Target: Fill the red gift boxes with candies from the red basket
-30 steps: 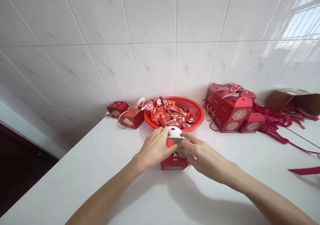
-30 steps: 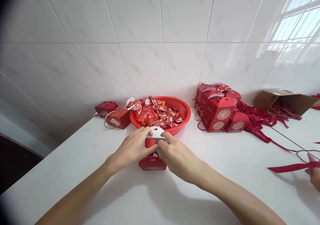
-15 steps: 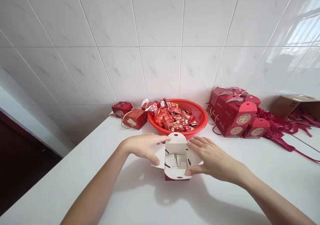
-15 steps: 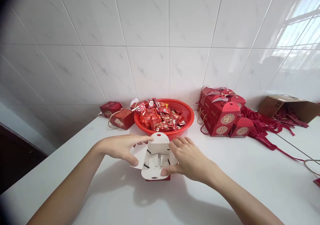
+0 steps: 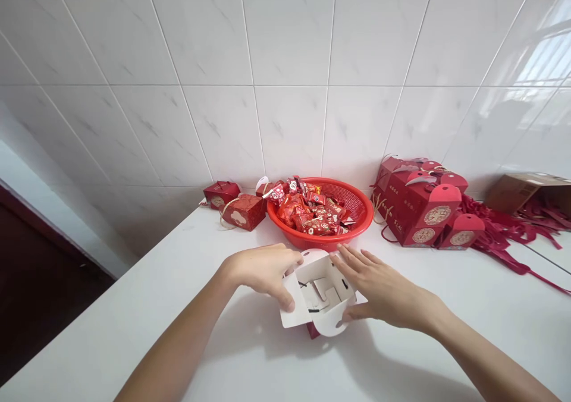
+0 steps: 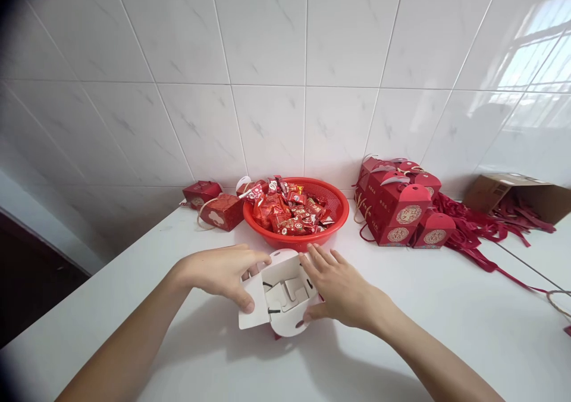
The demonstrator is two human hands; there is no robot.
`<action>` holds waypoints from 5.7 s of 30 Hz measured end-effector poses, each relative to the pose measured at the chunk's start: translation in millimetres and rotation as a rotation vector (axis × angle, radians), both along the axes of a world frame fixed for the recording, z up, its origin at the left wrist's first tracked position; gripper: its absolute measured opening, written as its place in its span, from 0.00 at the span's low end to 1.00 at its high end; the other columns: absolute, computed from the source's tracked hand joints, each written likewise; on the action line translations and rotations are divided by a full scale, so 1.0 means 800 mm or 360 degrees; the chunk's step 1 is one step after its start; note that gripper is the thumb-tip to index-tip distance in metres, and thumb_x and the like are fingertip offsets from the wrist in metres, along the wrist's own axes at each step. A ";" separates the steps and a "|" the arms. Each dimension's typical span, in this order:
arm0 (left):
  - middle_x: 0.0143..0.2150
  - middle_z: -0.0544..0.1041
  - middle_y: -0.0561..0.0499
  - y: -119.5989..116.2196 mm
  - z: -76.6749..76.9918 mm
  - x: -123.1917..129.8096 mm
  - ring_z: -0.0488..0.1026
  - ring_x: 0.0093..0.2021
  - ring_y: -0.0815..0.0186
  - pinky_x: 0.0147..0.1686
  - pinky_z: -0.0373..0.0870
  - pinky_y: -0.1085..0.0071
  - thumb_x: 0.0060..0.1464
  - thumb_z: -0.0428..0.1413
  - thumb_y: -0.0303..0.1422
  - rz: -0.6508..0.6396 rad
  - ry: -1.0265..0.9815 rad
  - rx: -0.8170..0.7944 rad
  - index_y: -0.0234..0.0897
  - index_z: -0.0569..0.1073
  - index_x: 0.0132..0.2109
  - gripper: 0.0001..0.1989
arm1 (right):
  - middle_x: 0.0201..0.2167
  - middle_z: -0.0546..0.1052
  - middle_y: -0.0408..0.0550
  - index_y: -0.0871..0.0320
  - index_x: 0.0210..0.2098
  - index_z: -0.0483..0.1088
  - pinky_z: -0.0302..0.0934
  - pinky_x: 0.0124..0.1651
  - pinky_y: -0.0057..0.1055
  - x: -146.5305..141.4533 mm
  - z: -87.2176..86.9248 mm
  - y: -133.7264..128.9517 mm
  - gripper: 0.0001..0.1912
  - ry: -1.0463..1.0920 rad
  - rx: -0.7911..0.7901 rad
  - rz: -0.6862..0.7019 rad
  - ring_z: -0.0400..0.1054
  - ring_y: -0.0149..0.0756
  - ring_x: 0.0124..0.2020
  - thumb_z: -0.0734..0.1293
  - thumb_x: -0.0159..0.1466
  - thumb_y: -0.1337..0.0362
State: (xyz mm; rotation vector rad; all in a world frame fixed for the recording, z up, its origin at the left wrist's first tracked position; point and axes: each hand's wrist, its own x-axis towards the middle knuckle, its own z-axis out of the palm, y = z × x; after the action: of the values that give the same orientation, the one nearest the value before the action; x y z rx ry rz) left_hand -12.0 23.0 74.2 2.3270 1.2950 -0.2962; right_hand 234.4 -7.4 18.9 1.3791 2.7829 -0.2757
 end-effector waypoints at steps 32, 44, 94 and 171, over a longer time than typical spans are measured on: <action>0.38 0.82 0.41 0.173 -0.046 0.026 0.79 0.41 0.51 0.40 0.70 0.63 0.39 0.58 0.20 0.0636 -0.0116 0.0775 0.36 0.77 0.29 0.08 | 0.37 0.81 0.50 0.59 0.40 0.77 0.69 0.38 0.34 -0.015 -0.014 0.201 0.12 0.1531 -0.0278 -0.0317 0.75 0.42 0.37 0.71 0.57 0.62; 0.39 0.81 0.48 0.163 -0.018 0.031 0.77 0.40 0.61 0.46 0.73 0.64 0.41 0.62 0.36 0.0648 -0.1893 0.0537 0.36 0.77 0.34 0.11 | 0.42 0.79 0.49 0.56 0.41 0.73 0.67 0.47 0.37 -0.065 -0.006 0.187 0.14 0.2002 0.0109 -0.0082 0.73 0.40 0.42 0.71 0.59 0.56; 0.46 0.79 0.46 0.155 -0.055 -0.072 0.76 0.45 0.59 0.48 0.72 0.64 0.49 0.56 0.35 0.1469 -0.1718 0.1280 0.38 0.76 0.42 0.12 | 0.31 0.75 0.47 0.53 0.31 0.62 0.70 0.31 0.37 -0.037 -0.011 0.197 0.12 0.2734 -0.0147 -0.1018 0.74 0.42 0.32 0.67 0.57 0.53; 0.44 0.79 0.45 0.192 0.103 0.065 0.77 0.46 0.61 0.49 0.73 0.64 0.58 0.57 0.38 0.0362 -0.1808 0.0927 0.38 0.73 0.47 0.13 | 0.43 0.81 0.51 0.57 0.49 0.76 0.71 0.43 0.39 -0.046 0.044 0.142 0.22 0.2423 -0.0421 -0.0135 0.78 0.44 0.41 0.74 0.57 0.55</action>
State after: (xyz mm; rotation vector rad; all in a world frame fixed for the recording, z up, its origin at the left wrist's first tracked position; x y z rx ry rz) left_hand 40.3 177.0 157.0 2.0618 1.0342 1.4246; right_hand 197.8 106.3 53.9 1.4984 3.2164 -2.4639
